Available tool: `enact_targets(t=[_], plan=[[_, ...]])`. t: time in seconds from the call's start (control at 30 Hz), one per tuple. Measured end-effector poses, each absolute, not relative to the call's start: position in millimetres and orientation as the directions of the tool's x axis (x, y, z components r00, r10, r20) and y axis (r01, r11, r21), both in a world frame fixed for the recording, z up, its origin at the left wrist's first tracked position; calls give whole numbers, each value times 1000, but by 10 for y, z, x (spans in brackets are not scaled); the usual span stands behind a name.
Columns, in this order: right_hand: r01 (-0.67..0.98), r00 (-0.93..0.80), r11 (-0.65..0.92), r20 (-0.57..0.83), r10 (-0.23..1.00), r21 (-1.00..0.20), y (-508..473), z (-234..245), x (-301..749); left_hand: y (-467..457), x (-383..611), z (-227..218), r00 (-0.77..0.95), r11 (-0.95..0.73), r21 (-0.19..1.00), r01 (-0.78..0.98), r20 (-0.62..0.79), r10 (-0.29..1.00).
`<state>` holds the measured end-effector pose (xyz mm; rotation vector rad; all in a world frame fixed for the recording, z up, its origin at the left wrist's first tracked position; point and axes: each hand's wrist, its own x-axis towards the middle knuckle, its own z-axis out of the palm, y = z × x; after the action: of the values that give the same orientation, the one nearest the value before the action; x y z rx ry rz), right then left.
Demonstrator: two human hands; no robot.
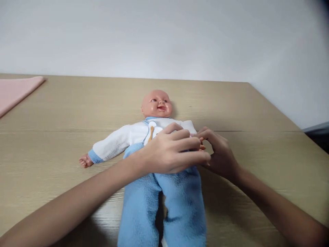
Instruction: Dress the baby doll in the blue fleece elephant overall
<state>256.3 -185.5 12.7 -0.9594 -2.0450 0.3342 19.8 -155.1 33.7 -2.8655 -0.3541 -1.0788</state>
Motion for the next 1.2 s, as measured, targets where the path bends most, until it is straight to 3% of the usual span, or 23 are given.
enact_targets(t=[0.1, 0.3, 0.37, 0.43, 0.53, 0.63, 0.7, 0.77, 0.87, 1.0, 1.2], plan=[[440, -465, 708, 534, 706, -552, -1818, 164, 2646, -1584, 201, 425, 756, -925, 304, 227, 544, 364], [316, -620, 744, 466, 632, -589, -1850, 130, 2742, -1573, 288, 572, 661, -738, 662, 132, 496, 563], [265, -589, 695, 458, 665, -668, -1899, 96, 2710, -1543, 311, 596, 647, -612, 784, 104, 414, 640], [199, -504, 563, 409, 760, -802, -1952, 60, 2641, -1507, 324, 599, 640, -541, 834, 109, 357, 680], [-46, -362, 250, 250, 898, -967, -2023, 28, 2501, -1453, 323, 569, 628, -550, 817, 176, 337, 701], [-271, -254, -38, 33, 967, -962, -2065, 34, 2379, -1410, 293, 527, 613, -648, 692, 317, 372, 697], [-357, -176, -135, -75, 982, -924, -2062, 35, 2332, -1395, 259, 508, 609, -709, 569, 417, 404, 683], [-395, -121, -169, -132, 984, -903, -2032, 7, 2310, -1388, 226, 494, 624, -727, 493, 477, 394, 676], [-299, -38, -144, -139, 990, -943, -1964, -92, 2307, -1377, 200, 461, 640, -717, 452, 531, 341, 689], [-130, 57, -69, -77, 995, -989, -1908, -214, 2319, -1338, 208, 380, 618, -694, 459, 554, 331, 713], [-29, 65, 3, 1, 998, -1000, -1851, -209, 2343, -1336, 231, 350, 583, -676, 484, 557, 352, 732]])
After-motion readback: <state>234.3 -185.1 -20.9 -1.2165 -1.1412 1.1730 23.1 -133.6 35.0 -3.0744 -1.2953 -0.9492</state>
